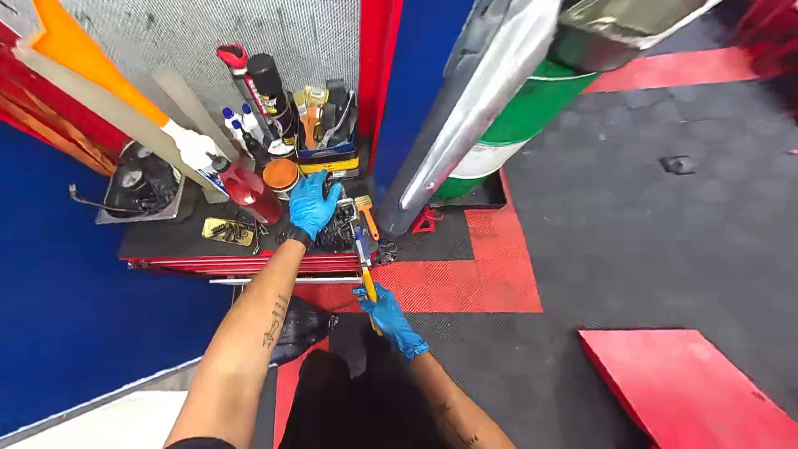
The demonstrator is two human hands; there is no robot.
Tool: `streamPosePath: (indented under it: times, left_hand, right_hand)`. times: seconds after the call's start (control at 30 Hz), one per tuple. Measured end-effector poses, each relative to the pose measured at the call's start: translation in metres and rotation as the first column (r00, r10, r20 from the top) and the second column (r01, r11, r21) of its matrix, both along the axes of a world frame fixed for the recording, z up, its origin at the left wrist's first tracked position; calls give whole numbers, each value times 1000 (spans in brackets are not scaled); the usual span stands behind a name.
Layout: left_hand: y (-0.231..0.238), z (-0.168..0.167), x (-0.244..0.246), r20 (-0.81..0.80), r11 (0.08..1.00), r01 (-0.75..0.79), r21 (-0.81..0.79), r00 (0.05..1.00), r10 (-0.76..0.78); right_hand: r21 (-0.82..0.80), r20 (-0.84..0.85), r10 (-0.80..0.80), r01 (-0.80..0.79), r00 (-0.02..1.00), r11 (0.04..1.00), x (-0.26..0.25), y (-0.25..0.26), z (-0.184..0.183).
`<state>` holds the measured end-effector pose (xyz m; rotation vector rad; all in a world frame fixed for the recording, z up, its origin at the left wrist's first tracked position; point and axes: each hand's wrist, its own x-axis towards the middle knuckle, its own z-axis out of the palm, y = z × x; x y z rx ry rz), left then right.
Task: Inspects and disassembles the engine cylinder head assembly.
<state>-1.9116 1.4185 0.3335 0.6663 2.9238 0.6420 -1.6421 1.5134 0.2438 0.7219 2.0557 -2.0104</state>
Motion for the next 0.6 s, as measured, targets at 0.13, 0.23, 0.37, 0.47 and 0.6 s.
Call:
streamPosePath:
  times: [0.13,0.23,0.37,0.47,0.6]
  left_hand:
    - [4,1,10,42,995,-95,30,995,93]
    - [5,3,13,52,994,-108,34,993,106]
    - [8,-2,4,40,993,-118,22,992,117]
    - [9,0,4,56,992,-126,16,991,125]
    - [9,7,10,75,992,-122,40,990,119]
  right_hand:
    - [-68,-29,42,-44,999,997,-7,9,-1]
    - [-82,-51,39,-43,998,996,-6,12,0]
    - [-105,-37,63,-67,997,992,-10,21,8]
    - [-143,-44,69,-75,997,987,-15,22,10]
    - [-135,14,55,-53,998,989,-19,19,12]
